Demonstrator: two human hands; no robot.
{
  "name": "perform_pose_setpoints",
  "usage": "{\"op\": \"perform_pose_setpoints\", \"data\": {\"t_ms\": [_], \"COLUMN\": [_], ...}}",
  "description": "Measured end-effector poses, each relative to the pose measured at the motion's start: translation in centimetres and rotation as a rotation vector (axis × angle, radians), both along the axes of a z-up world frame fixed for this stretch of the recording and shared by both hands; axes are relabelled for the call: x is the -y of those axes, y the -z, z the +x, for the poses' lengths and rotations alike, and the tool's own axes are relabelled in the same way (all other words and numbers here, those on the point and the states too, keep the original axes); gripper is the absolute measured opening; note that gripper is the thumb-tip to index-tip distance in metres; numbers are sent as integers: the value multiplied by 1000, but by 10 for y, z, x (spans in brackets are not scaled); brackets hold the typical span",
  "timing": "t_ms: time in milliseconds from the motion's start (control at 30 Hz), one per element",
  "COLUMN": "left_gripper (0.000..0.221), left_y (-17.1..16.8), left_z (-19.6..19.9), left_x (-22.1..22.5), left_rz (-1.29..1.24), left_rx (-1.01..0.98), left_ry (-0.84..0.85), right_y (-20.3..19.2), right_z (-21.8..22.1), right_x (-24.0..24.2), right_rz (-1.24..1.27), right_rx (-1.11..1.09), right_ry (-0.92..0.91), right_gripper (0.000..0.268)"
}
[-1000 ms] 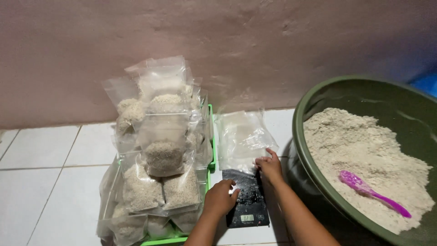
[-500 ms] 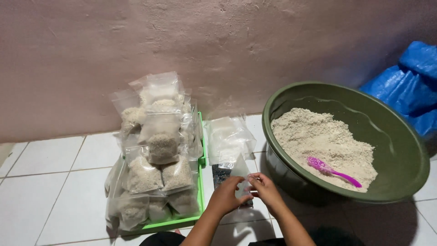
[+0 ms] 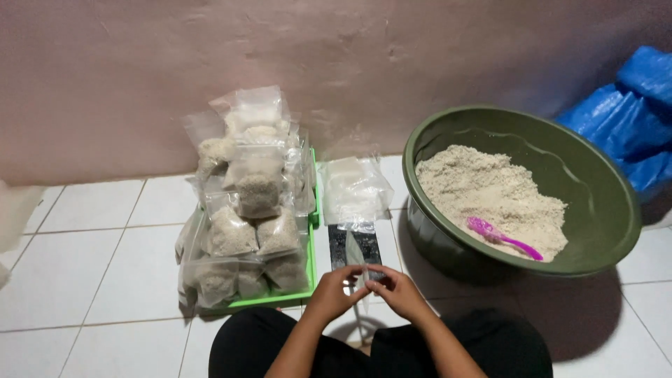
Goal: Packaging granular food material into small plastic bags using a scoop and a digital scale for portioning.
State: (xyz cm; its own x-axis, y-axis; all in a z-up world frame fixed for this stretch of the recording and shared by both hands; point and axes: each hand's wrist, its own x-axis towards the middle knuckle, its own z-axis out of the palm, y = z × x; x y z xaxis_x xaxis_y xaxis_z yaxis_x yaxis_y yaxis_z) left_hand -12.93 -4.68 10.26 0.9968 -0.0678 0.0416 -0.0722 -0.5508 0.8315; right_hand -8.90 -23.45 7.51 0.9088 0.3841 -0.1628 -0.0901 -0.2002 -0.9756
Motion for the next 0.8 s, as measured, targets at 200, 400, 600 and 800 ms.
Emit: {"op": "perform_pose_setpoints", "data": {"t_ms": [200, 400, 600, 800], "left_gripper": [45, 46, 27, 24], "left_y": [-6, 14, 20, 31], "left_z": [-3, -6, -2, 8], "left_x": [1, 23, 25, 24], "left_rz": [-115, -67, -85, -123], "left_rx": [-96, 154, 117, 103], "left_ry": [1, -151, -225, -222], "right_y": [19, -2, -6, 3], "right_z": [-1, -16, -22, -10], "right_x": [-1, -18, -27, -35], "right_rz": [95, -155, -192, -297], "right_rx": [82, 433, 417, 327], "right_ry": [46, 89, 111, 227], "right_gripper": [25, 31, 34, 33]}}
